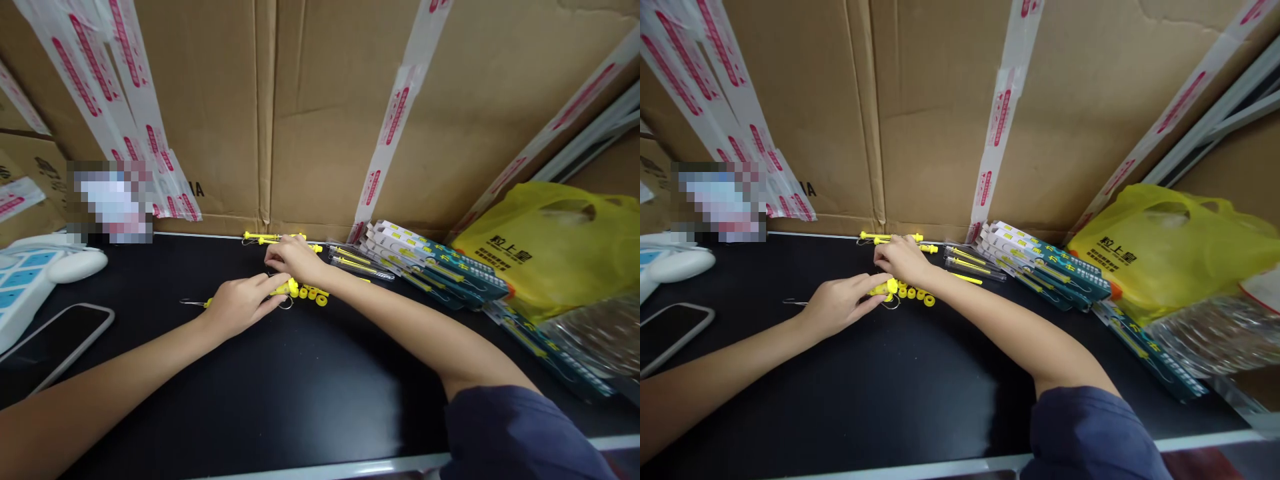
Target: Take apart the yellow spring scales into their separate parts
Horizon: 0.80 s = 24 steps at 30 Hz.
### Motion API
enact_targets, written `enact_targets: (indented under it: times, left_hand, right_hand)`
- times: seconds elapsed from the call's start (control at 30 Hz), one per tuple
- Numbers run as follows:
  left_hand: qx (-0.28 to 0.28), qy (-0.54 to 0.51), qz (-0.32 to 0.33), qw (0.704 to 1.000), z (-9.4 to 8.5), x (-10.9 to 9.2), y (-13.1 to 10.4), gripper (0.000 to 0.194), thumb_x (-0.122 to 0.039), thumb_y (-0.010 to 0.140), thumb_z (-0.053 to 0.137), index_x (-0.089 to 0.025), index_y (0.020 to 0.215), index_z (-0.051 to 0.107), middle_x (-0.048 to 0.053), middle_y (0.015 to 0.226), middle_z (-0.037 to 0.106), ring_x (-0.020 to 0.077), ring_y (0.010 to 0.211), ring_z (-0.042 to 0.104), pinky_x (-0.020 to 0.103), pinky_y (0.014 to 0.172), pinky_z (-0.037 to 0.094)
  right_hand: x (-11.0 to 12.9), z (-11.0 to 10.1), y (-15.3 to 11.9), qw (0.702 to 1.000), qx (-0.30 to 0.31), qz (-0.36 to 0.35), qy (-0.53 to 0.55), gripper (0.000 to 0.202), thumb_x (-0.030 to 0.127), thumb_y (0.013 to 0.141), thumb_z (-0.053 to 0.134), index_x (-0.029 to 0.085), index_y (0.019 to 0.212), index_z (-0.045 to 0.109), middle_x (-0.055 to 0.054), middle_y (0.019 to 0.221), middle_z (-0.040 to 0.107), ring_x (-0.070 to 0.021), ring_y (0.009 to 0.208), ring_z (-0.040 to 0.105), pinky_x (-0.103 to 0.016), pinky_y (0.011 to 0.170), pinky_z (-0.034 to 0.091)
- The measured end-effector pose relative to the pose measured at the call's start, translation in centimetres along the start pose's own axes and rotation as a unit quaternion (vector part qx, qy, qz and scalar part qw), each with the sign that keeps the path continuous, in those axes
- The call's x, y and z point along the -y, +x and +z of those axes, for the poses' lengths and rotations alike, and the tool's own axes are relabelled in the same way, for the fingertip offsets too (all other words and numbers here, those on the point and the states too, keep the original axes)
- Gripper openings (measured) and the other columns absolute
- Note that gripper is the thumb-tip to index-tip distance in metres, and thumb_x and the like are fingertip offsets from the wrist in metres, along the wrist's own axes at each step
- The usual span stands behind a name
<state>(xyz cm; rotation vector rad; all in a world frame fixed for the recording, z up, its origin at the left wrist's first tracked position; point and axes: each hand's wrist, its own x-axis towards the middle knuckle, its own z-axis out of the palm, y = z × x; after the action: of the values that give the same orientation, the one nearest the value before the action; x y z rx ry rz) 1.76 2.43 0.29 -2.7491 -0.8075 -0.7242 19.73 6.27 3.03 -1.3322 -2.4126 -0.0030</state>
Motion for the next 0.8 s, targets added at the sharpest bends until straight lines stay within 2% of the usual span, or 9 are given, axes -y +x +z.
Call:
enact_targets:
  times: [0.27, 0.43, 0.53, 0.67, 0.73, 0.8]
  left_hand:
    - [0.025, -0.056, -0.031, 0.998, 0.2, -0.2, 0.0, 0.034, -0.04, 0.093, 0.037, -0.021, 0.119, 0.05, 0.002, 0.096, 0.068, 0.0156, 0.077, 0.066, 0.022, 0.062, 0.047]
    - [0.041, -0.073, -0.039, 0.996, 0.1, -0.4, 0.0, 0.029, -0.038, 0.092, 0.039, -0.02, 0.11, 0.052, 0.002, 0.099, 0.067, 0.0148, 0.076, 0.066, 0.024, 0.066, 0.049]
    - [0.038, -0.076, -0.029, 0.996, 0.2, -0.5, 0.0, 0.028, -0.038, 0.092, 0.04, -0.02, 0.109, 0.052, 0.002, 0.101, 0.067, 0.0149, 0.079, 0.066, 0.024, 0.068, 0.049]
    - [0.04, -0.074, -0.012, 0.996, 0.3, -0.6, -0.2, 0.028, -0.038, 0.092, 0.04, -0.02, 0.109, 0.053, 0.002, 0.102, 0.067, 0.0158, 0.085, 0.066, 0.024, 0.071, 0.05]
    - [0.044, -0.074, 0.001, 0.996, 0.3, -0.8, -0.3, 0.028, -0.037, 0.092, 0.04, -0.021, 0.11, 0.053, 0.002, 0.102, 0.067, 0.0159, 0.086, 0.066, 0.024, 0.072, 0.049]
    - [0.049, -0.073, 0.015, 0.996, 0.2, -1.2, -0.3, 0.027, -0.036, 0.092, 0.04, -0.021, 0.111, 0.053, 0.002, 0.101, 0.067, 0.0163, 0.085, 0.066, 0.024, 0.07, 0.049]
  right_hand:
    - [-1.2, 0.9, 0.2, 0.997, 0.051, -0.037, -0.049, 0.016, 0.024, 0.087, 0.055, 0.02, 0.087, 0.071, -0.006, 0.089, 0.064, -0.0201, 0.09, 0.044, -0.031, 0.074, 0.023]
    - [-1.0, 0.3, -0.9, 0.999, 0.024, -0.024, -0.04, 0.016, 0.026, 0.088, 0.054, 0.02, 0.091, 0.07, -0.006, 0.091, 0.063, -0.0204, 0.09, 0.045, -0.032, 0.076, 0.025]
    - [-0.4, -0.9, -2.9, 1.0, -0.022, -0.01, 0.02, 0.022, 0.028, 0.092, 0.048, 0.018, 0.092, 0.068, -0.006, 0.09, 0.065, -0.0196, 0.089, 0.048, -0.032, 0.078, 0.028]
    - [1.3, -2.3, -7.3, 0.993, -0.067, -0.013, 0.098, 0.028, 0.03, 0.096, 0.038, 0.019, 0.099, 0.063, -0.005, 0.091, 0.065, -0.0186, 0.085, 0.051, -0.033, 0.08, 0.033]
    - [2.1, -2.3, -9.7, 0.989, -0.074, -0.015, 0.123, 0.024, 0.031, 0.094, 0.044, 0.02, 0.111, 0.056, -0.006, 0.097, 0.064, -0.019, 0.088, 0.052, -0.034, 0.081, 0.035]
    - [2.8, -1.9, -11.4, 0.989, -0.08, -0.017, 0.127, 0.034, 0.034, 0.087, 0.056, 0.02, 0.117, 0.05, -0.006, 0.096, 0.063, -0.0199, 0.089, 0.053, -0.036, 0.083, 0.037]
